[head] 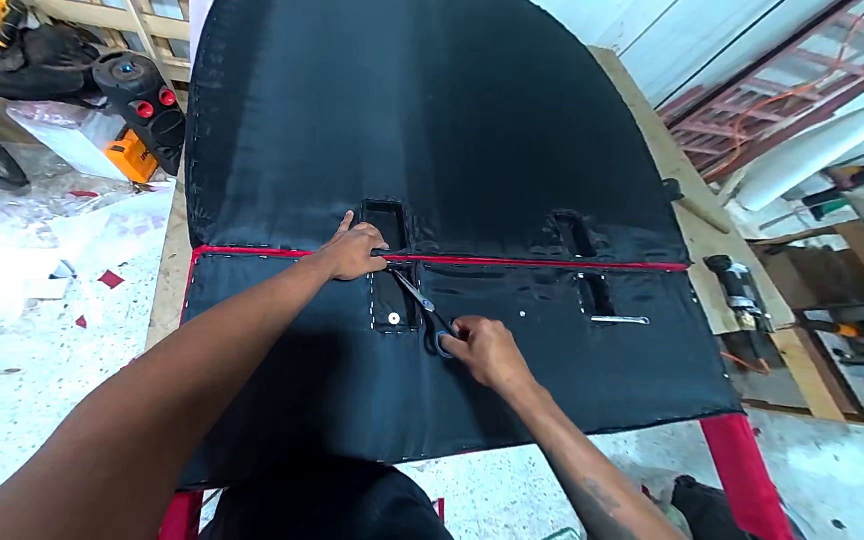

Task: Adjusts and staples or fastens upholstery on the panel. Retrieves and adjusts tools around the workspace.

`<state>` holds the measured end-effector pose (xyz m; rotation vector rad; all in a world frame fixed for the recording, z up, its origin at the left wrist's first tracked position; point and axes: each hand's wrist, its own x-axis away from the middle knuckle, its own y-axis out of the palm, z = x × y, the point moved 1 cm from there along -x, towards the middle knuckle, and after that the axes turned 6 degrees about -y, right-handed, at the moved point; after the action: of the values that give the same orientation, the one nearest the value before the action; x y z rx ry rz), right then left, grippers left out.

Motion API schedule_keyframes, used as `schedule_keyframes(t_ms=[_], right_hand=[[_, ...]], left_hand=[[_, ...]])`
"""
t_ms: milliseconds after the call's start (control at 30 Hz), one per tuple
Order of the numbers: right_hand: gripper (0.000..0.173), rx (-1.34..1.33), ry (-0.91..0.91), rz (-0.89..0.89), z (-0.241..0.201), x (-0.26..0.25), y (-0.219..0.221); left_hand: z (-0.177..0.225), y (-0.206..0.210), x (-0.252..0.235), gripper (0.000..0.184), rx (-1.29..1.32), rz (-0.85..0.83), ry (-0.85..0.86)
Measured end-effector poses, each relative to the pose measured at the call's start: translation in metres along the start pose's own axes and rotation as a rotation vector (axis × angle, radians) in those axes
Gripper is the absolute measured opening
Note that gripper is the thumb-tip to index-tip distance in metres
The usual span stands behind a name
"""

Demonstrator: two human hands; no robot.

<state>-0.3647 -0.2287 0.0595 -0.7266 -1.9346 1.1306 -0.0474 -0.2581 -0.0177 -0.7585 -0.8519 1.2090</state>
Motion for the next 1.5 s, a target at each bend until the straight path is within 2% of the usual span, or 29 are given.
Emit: schedule_keyframes(t_ms=[100, 167, 333, 467, 533, 600, 667, 767, 833, 933, 1133, 1300, 1367, 1500], right_hand=[[0.032, 0.080, -0.068, -0.002, 0.009, 0.004, -0.013], [0.030, 0.113, -0.103, 0.058, 0.022, 0.015, -0.018], [0.027, 0.143, -0.026, 0.132, 0.069, 0.036, -0.002], [0.026, 0.156, 0.021, 0.002, 0.066, 0.024, -0.004], [0.021, 0.129, -0.040, 0.079, 0.049, 0.009, -0.014], [0.017, 0.085, -0.177, 0.273, 0.025, -0.014, -0.018], [0.024, 0.077, -0.300, 0.348, 0.000, -0.052, -0.013], [0.041, 0.159, -0.406, 0.307, -0.023, -0.118, 0.005], [0.041, 0.214, -0.449, 0.260, -0.026, -0.150, 0.010], [0.038, 0.248, -0.499, 0.242, -0.025, -0.166, 0.011], [0.048, 0.232, -0.437, 0.293, -0.025, -0.170, 0.019], [0.048, 0.168, -0.446, 0.284, -0.019, -0.159, 0.013], [0.052, 0.083, -0.439, 0.289, -0.011, -0.135, 0.001], [0.056, 0.002, -0.359, 0.293, 0.031, -0.047, -0.011]], left_hand=[[0.006, 0.001, 0.001, 0.059, -0.062, 0.006, -0.016], [0.011, 0.004, 0.001, 0.068, -0.128, 0.036, -0.044], [0.032, 0.016, 0.001, 0.055, -0.153, 0.119, -0.197], [0.034, 0.016, -0.002, 0.047, -0.162, 0.116, -0.204], [0.032, 0.015, -0.002, 0.048, -0.181, 0.093, -0.183], [0.031, 0.012, -0.005, 0.048, -0.196, 0.062, -0.150], [0.029, 0.014, -0.009, 0.048, -0.213, 0.053, -0.114], [0.025, 0.015, -0.010, 0.046, -0.208, 0.056, -0.092], [0.024, 0.014, -0.012, 0.046, -0.197, 0.063, -0.091], [0.022, 0.014, -0.012, 0.045, -0.181, 0.059, -0.100], [0.019, 0.010, -0.014, 0.053, -0.142, 0.025, -0.057], [0.020, 0.010, -0.014, 0.049, -0.126, 0.025, -0.054], [0.021, 0.010, -0.014, 0.047, -0.147, 0.035, -0.060], [0.023, 0.011, -0.015, 0.045, -0.169, 0.061, -0.075]])
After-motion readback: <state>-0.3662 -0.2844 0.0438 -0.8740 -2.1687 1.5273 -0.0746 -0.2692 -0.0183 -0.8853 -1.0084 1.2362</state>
